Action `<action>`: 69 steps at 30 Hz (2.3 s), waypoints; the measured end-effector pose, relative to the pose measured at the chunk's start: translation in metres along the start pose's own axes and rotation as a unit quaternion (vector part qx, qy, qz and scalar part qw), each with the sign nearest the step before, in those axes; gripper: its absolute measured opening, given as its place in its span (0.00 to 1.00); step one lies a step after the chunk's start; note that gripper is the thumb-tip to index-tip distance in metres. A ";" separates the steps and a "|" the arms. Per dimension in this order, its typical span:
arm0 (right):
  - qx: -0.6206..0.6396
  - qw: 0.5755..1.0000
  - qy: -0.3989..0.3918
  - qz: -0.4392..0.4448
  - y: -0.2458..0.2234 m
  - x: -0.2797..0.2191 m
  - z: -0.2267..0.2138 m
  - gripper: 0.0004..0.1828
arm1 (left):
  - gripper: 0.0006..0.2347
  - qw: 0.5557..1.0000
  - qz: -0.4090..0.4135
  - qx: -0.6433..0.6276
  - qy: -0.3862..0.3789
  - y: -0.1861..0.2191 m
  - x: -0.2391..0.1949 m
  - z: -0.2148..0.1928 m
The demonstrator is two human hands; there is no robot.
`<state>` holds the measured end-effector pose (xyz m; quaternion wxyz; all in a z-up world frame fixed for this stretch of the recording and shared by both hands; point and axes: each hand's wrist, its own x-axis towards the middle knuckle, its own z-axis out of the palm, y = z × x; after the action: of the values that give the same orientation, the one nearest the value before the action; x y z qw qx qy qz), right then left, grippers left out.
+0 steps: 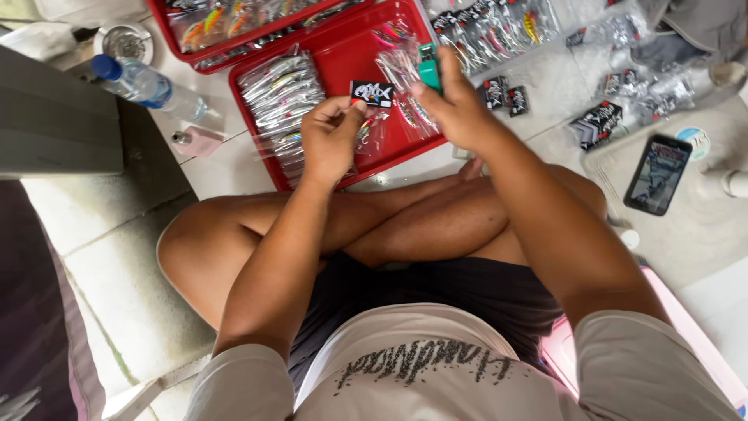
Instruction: The person sits on the floor and repeatedly picks up small plastic bags containing fishing lures and black labels. They place the lures and labels into a handheld green stapler and staple the labels to the bags. The person then places the packaged lures into a red plastic tray.
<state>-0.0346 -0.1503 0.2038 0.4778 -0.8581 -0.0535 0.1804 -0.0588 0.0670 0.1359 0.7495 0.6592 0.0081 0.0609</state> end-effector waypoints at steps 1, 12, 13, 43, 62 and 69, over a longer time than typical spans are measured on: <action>-0.003 1.000 -0.005 -0.006 -0.006 -0.001 -0.009 0.41 | 0.04 1.000 0.003 0.000 0.007 -0.001 0.001 0.000; -0.358 0.888 -0.103 -0.269 -0.047 0.017 -0.038 0.28 | 0.09 0.980 0.100 0.135 -0.108 0.046 0.000 -0.005; -0.359 0.887 -0.106 -0.269 -0.051 0.017 -0.036 0.28 | 0.09 0.980 0.099 0.134 -0.106 0.051 -0.001 -0.006; -0.466 0.833 -0.116 -0.275 -0.048 0.020 -0.018 0.24 | 0.09 0.921 0.173 0.320 -0.141 0.046 -0.002 -0.010; -0.475 0.834 -0.143 -0.241 -0.053 0.019 -0.015 0.21 | 0.08 0.917 0.148 0.344 -0.141 0.045 0.000 -0.009; -0.470 0.834 -0.136 -0.256 -0.049 0.022 -0.016 0.22 | 0.08 0.919 0.133 0.345 -0.137 0.042 -0.001 -0.007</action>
<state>-0.0042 -0.1313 0.2470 0.0335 -0.9019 -0.4137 0.1197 -0.0643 0.0794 0.1765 0.4545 0.8736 -0.1622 0.0622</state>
